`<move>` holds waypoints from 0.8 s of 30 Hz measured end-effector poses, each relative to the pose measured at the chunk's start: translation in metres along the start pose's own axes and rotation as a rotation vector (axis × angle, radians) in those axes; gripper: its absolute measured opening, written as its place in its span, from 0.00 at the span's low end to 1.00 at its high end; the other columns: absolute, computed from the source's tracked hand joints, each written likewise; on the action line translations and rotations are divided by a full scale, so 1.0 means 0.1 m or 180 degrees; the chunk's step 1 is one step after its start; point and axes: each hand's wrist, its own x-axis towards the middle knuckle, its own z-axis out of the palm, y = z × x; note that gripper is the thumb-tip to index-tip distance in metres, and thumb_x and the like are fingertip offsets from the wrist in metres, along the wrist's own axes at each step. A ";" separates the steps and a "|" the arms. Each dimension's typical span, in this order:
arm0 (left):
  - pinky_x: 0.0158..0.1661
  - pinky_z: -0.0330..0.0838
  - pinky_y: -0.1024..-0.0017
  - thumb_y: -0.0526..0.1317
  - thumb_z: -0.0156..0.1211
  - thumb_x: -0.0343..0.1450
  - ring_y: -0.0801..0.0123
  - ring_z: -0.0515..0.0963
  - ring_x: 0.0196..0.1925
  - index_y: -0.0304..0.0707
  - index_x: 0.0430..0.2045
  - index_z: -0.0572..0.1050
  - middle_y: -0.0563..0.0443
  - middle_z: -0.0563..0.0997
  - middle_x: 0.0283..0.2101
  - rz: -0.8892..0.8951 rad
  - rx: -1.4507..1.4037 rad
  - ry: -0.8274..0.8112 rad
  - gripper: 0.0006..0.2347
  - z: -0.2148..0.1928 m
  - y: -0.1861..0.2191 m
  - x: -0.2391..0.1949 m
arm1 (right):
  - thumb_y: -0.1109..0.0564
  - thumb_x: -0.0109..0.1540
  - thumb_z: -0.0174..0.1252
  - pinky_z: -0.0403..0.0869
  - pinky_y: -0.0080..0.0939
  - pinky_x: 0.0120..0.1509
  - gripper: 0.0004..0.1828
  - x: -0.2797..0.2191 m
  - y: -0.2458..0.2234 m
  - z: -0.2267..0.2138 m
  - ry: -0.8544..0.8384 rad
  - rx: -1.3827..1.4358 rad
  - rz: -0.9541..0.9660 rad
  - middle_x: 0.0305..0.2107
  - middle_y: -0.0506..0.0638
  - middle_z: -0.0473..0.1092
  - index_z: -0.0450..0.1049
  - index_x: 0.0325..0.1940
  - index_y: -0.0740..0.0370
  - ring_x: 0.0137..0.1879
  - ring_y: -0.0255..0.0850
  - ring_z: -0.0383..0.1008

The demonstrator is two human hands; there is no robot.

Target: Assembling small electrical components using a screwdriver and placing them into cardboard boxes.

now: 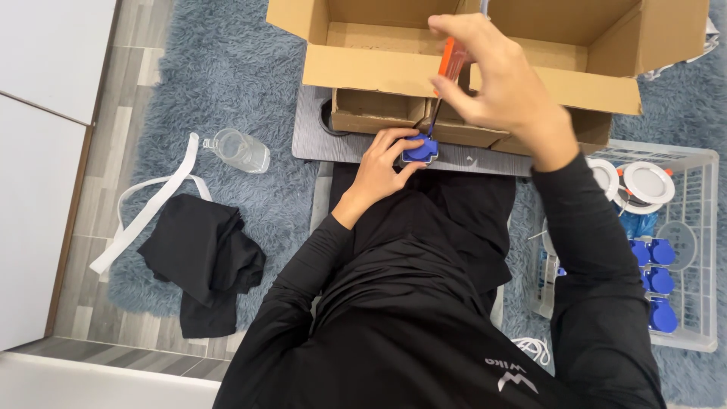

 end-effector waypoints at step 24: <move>0.60 0.77 0.64 0.36 0.78 0.67 0.57 0.80 0.59 0.37 0.49 0.82 0.52 0.80 0.60 -0.0034 -0.0001 0.0013 0.17 0.01 0.00 -0.01 | 0.79 0.65 0.62 0.79 0.46 0.55 0.36 0.05 -0.17 -0.32 -0.0669 0.1201 0.0327 0.60 0.69 0.74 0.65 0.79 0.76 0.52 0.53 0.80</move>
